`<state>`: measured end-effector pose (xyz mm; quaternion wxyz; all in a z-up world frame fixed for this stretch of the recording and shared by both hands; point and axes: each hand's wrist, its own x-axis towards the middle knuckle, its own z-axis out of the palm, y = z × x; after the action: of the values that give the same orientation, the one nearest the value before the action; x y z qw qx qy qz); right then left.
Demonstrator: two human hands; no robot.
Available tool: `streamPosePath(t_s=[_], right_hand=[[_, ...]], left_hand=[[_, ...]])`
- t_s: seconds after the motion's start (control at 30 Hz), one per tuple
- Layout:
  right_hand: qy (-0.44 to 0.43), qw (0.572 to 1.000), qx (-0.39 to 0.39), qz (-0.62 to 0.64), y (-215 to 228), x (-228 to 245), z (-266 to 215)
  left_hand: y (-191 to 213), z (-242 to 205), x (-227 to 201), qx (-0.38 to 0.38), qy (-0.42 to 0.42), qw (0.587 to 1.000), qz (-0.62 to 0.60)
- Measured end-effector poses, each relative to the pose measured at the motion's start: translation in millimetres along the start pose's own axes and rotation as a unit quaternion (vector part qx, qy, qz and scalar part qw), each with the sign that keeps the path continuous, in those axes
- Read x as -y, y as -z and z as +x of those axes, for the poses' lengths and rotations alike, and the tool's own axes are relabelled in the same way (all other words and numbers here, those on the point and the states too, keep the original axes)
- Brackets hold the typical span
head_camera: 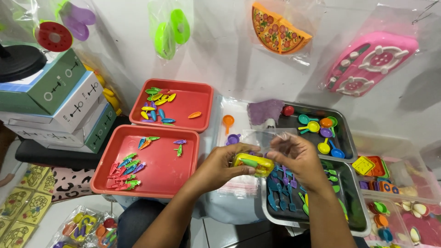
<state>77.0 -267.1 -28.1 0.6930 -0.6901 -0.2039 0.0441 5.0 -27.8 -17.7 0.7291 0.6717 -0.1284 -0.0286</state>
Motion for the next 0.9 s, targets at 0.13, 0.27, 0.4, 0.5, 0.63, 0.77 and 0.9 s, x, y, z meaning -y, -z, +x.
streamPosePath(t_s=[0.13, 0.27, 0.4, 0.5, 0.63, 0.77, 0.9], right_hand=[[-0.002, 0.999, 0.008, -0.038, -12.3, 14.4, -2.0], [-0.007, 1.0, 0.004, 0.009, -8.8, 14.1, -1.9], [0.02, 0.999, 0.012, 0.035, -5.6, 10.1, -0.5], [0.03, 0.999, 0.011, 0.032, -3.0, 2.1, -0.2], [0.029, 0.999, 0.024, 0.022, -7.8, 9.5, -1.3], [0.013, 0.984, 0.172, -0.034, -24.9, 26.7, -5.0], [-0.037, 0.972, 0.222, -0.062, -38.8, 27.0, -10.7]], left_hand=[[1.1, -0.1, 3.5, -0.003, 0.011, 1.0, -0.026], [1.5, -0.3, 7.0, 0.007, 0.002, 0.999, -0.047], [-0.3, -0.4, 5.8, -0.004, -0.039, 0.998, -0.048], [0.0, 4.6, 0.2, -0.054, -0.084, 0.995, -0.026], [2.6, 5.2, 3.7, -0.062, -0.117, 0.989, -0.063], [5.6, 4.9, 5.0, -0.072, -0.123, 0.981, -0.133], [5.8, -2.4, -19.0, -0.143, -0.157, 0.973, -0.094]])
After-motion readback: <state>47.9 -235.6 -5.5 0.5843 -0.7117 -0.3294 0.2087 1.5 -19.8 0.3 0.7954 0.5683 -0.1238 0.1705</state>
